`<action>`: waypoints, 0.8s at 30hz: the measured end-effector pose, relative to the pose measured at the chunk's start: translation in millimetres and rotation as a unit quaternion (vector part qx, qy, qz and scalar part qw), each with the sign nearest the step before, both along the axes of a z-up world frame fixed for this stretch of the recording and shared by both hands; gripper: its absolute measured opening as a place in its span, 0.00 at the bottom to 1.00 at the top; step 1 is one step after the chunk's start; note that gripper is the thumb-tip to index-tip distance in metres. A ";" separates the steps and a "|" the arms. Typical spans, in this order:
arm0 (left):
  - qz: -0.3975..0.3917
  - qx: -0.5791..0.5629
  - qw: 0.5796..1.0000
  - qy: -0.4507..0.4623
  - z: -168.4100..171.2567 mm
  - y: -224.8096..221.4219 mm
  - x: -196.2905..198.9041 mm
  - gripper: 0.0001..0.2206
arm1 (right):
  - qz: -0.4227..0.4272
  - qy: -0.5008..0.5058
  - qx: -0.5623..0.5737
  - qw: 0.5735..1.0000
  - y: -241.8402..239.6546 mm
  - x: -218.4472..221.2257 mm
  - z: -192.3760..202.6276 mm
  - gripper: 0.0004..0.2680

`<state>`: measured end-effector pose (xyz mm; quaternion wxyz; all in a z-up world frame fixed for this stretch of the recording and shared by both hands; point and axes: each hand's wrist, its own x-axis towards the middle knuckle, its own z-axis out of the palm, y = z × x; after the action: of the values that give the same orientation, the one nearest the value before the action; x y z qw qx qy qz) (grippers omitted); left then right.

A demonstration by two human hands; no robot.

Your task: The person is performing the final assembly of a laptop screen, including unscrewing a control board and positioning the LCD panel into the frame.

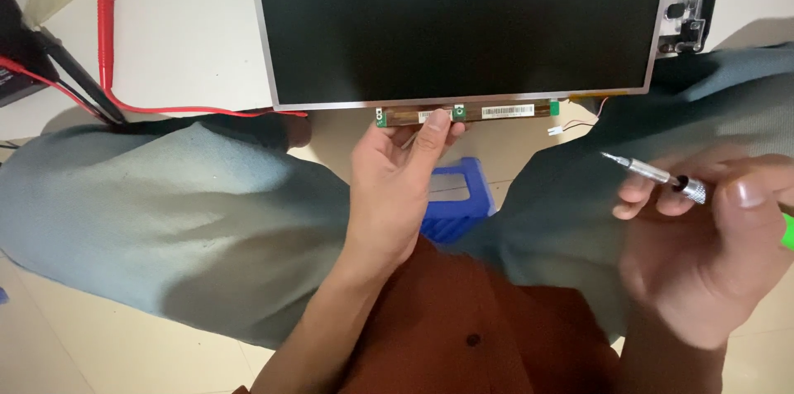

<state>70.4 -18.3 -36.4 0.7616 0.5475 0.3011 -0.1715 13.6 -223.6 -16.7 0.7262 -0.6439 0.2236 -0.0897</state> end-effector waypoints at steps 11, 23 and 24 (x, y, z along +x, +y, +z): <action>0.000 0.022 0.999 0.032 5.6 -0.1 2.1 0.15 | 0.016 -0.022 -0.029 0.999 2.0 0.0 -1.3 0.07; 0.025 0.015 0.999 0.014 0.7 -1.1 2.2 0.11 | 0.018 -0.015 -0.036 0.999 3.5 0.5 0.3 0.07; 0.022 0.022 0.999 0.015 1.2 -1.4 2.6 0.12 | 0.019 -0.014 -0.034 0.999 3.6 0.7 0.2 0.08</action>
<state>73.0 -19.8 -35.2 0.7484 0.5549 0.3281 -0.1561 14.4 -220.0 -16.5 0.7086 -0.6708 0.1985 -0.0923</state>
